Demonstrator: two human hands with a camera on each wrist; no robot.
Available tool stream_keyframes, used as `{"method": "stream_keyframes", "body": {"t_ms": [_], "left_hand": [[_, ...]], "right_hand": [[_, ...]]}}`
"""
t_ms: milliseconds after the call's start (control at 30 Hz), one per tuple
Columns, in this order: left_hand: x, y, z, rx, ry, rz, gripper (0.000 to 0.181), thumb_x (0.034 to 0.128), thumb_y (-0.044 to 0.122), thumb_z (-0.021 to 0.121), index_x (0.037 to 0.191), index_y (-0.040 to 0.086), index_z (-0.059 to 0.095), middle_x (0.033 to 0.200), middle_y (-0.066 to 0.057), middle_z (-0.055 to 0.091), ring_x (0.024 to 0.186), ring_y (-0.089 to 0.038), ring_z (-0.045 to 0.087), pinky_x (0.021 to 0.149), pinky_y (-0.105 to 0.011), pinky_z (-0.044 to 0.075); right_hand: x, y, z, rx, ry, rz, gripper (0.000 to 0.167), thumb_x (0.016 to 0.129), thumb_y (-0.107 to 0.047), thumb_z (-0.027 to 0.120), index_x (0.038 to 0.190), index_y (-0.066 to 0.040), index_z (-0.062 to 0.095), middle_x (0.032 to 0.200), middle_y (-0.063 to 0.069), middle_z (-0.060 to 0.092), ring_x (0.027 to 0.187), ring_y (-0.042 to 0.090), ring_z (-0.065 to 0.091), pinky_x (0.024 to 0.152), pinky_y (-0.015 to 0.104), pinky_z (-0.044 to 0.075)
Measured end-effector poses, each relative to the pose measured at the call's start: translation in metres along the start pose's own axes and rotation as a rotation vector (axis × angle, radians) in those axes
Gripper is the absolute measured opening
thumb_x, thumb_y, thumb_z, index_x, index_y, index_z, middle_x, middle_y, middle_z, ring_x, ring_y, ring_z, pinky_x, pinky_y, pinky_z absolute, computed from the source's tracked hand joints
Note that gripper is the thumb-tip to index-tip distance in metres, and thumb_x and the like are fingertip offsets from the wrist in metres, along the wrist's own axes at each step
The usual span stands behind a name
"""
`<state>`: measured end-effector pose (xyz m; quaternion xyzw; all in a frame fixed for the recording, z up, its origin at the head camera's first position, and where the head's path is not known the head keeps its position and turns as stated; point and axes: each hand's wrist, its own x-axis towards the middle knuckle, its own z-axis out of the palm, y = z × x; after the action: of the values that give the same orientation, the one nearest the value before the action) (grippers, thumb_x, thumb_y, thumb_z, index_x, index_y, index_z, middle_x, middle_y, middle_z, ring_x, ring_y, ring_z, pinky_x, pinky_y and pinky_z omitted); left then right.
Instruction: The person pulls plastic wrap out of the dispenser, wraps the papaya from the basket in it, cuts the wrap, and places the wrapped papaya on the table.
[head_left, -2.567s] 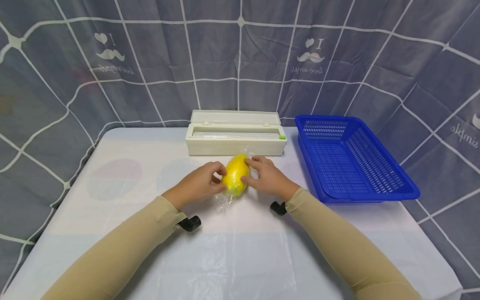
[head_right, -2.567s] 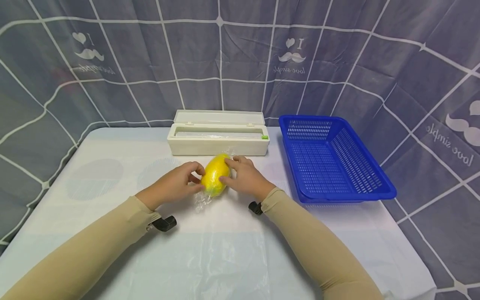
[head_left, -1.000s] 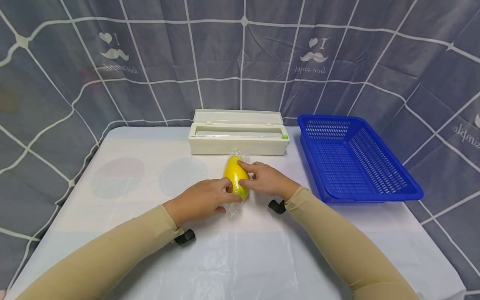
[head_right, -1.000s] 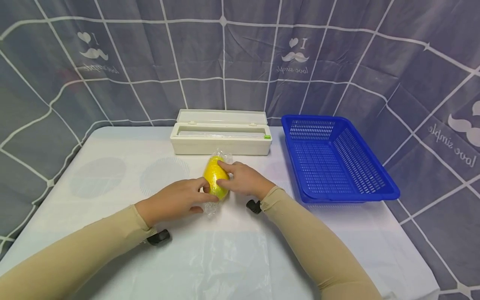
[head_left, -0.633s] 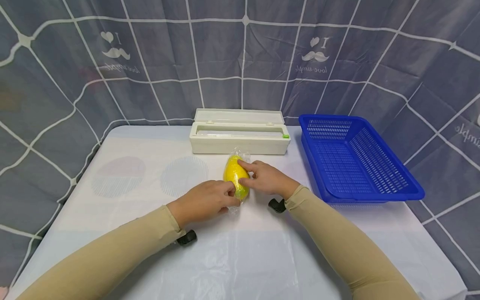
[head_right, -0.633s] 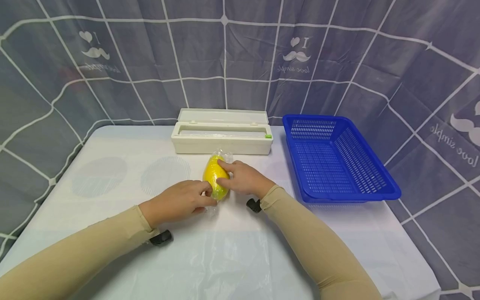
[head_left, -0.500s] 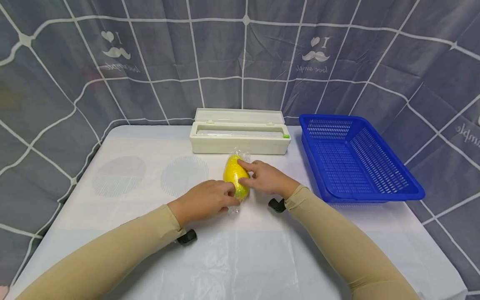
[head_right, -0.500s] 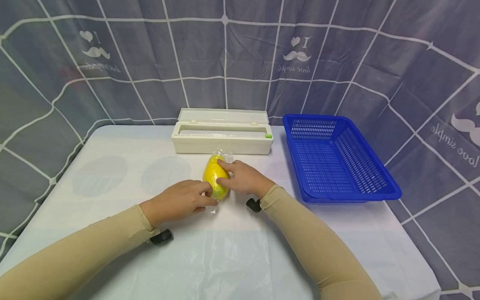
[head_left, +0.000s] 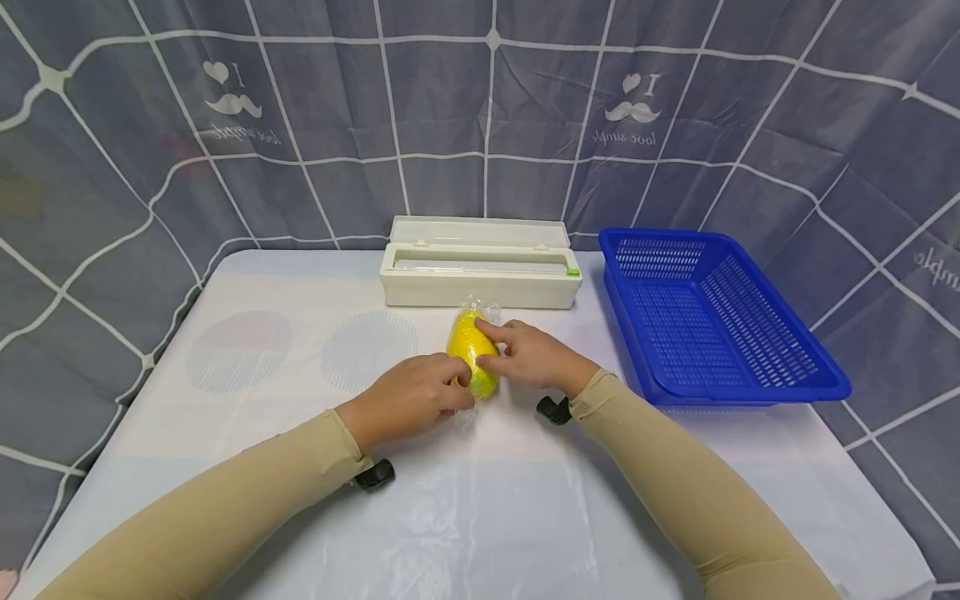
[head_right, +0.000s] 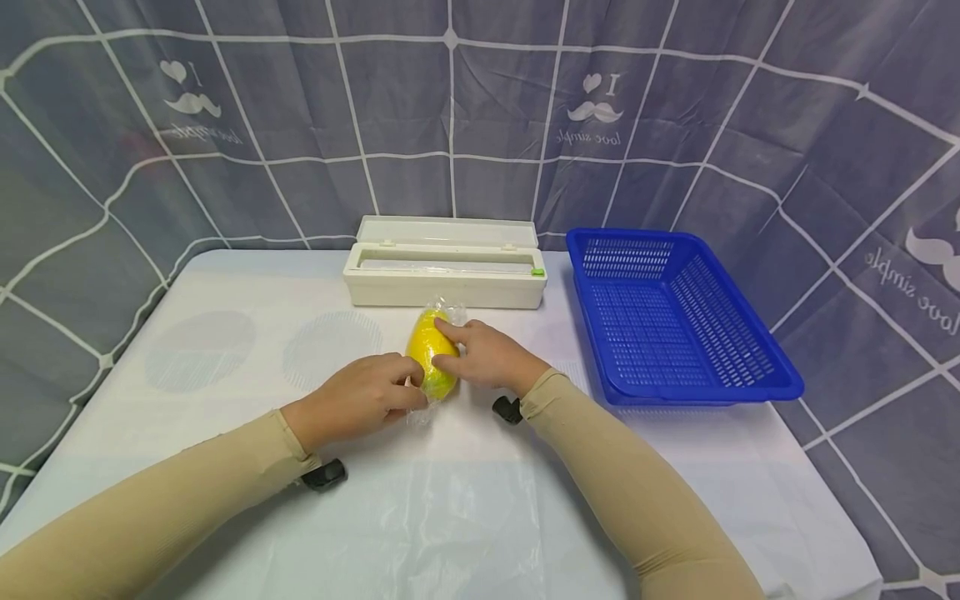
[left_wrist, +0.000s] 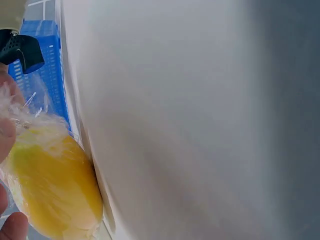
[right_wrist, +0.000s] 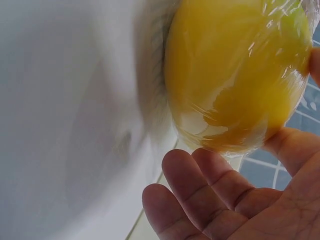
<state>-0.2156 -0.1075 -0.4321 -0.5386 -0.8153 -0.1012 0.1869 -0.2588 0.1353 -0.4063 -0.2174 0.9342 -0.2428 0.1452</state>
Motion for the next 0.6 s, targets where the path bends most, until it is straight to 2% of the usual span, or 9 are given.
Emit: {"method": "stream_keyframes", "body": {"t_ms": [133, 233, 400, 600], "left_hand": [[0.000, -0.001, 0.000, -0.048, 0.025, -0.027, 0.022, 0.0857, 0.000, 0.082, 0.097, 0.019, 0.081, 0.111, 0.000, 0.070, 0.096, -0.018, 0.067, 0.086, -0.029, 0.059], [0.000, -0.003, 0.000, -0.090, 0.033, -0.073, 0.020, 0.0860, 0.001, 0.082, 0.099, 0.016, 0.080, 0.110, 0.002, 0.073, 0.099, -0.017, 0.069, 0.089, -0.030, 0.059], [0.002, -0.007, 0.001, -0.163, 0.054, -0.196, 0.014, 0.0898, 0.005, 0.080, 0.098, 0.017, 0.079, 0.105, 0.004, 0.074, 0.102, -0.018, 0.066, 0.094, -0.033, 0.057], [0.004, -0.010, 0.005, -0.298, 0.066, -0.353, 0.010, 0.0936, 0.006, 0.078, 0.095, 0.016, 0.078, 0.128, -0.003, 0.070, 0.129, -0.026, 0.061, 0.111, -0.042, 0.052]], "right_hand": [[0.001, 0.000, 0.001, 0.001, 0.003, 0.007, 0.072, 0.102, -0.050, 0.061, 0.165, -0.028, 0.034, 0.139, 0.020, 0.058, 0.100, 0.025, 0.060, 0.086, 0.036, 0.051], [0.001, 0.001, 0.002, 0.008, 0.010, 0.007, 0.072, 0.102, -0.049, 0.061, 0.165, -0.027, 0.034, 0.136, 0.019, 0.057, 0.100, 0.025, 0.059, 0.084, 0.035, 0.050], [0.001, 0.000, 0.005, 0.002, 0.030, -0.016, 0.072, 0.102, -0.047, 0.063, 0.165, -0.024, 0.035, 0.140, 0.019, 0.050, 0.096, 0.023, 0.057, 0.082, 0.033, 0.048], [0.002, -0.001, 0.007, -0.068, 0.064, -0.068, 0.071, 0.104, -0.045, 0.062, 0.165, -0.020, 0.036, 0.143, 0.016, 0.049, 0.101, 0.024, 0.054, 0.087, 0.036, 0.049]]}}
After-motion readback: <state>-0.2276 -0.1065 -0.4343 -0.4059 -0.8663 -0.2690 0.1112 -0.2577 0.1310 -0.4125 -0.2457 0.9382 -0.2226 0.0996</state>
